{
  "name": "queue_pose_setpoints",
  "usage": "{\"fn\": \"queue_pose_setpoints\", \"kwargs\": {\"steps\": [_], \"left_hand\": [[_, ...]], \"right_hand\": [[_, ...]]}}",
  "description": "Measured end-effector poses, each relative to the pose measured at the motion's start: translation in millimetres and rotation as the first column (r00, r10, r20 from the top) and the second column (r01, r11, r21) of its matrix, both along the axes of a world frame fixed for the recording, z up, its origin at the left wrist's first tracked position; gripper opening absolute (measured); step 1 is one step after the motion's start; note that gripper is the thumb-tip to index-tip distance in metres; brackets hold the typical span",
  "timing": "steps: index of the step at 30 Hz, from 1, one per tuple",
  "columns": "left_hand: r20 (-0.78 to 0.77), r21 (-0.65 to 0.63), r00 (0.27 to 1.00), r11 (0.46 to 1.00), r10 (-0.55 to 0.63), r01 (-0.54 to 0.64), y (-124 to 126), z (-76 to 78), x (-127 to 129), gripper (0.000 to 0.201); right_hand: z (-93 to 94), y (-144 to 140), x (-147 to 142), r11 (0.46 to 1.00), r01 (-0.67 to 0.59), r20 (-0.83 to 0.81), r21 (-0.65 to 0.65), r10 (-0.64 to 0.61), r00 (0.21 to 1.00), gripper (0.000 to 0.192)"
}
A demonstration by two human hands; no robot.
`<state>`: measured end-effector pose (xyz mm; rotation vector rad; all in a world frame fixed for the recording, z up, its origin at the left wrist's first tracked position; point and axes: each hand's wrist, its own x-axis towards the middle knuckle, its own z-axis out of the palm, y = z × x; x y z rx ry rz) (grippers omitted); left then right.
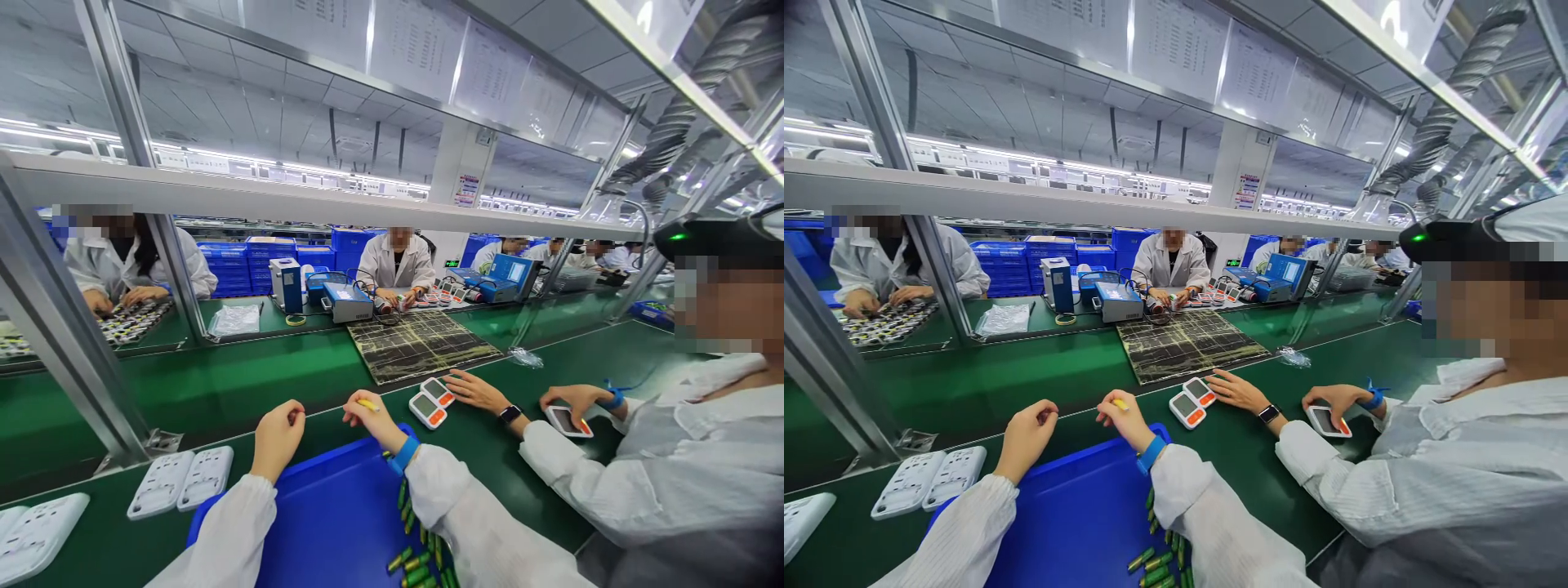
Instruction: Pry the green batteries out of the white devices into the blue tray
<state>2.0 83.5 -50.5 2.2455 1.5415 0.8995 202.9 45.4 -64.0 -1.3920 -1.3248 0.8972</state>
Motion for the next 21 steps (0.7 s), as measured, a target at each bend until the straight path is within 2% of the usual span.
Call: {"fn": "queue_pose_setpoints", "kwargs": {"steps": [4, 6, 8, 11, 16, 21], "left_hand": [[0.001, -0.006, 1.0, 1.0, -0.014, 0.014, 0.3, -0.5, -1.9, 0.018], [-0.019, 0.004, 0.998, 0.998, -0.056, 0.056, -1.8, 0.3, -1.2, 0.019], [-0.044, 0.017, 0.993, 0.994, -0.108, 0.109, -4.0, 1.3, 0.0, 0.019], [-0.073, 0.028, 0.983, 0.984, -0.171, 0.174, -5.3, 1.2, 1.4, 0.019], [-0.097, 0.016, 0.964, 0.968, -0.247, 0.25, -3.8, -2.3, 3.3, 0.02], [-0.106, -0.008, 0.955, 0.96, -0.278, 0.279, -4.4, -1.9, 3.1, 0.02]], "right_hand": [[15.8, -2.5, 48.8, 1.0, -0.003, 0.264, 0.0, 0.003, 0.965, 0.029], [21.2, -7.4, 81.1, 1.0, -0.012, 0.424, -0.023, 0.021, 0.905, 0.045], [20.2, -15.1, 110.0, 0.997, -0.017, 0.553, -0.073, 0.054, 0.832, 0.054], [5.8, -27.5, 136.0, 0.986, 0.031, 0.667, -0.161, 0.086, 0.74, 0.05], [-22.8, -25.1, 134.7, 0.965, 0.182, 0.767, -0.19, 0.031, 0.641, 0.046], [-24.7, 6.8, 103.2, 0.93, 0.283, 0.804, -0.234, 0.021, 0.594, 0.047]]}}
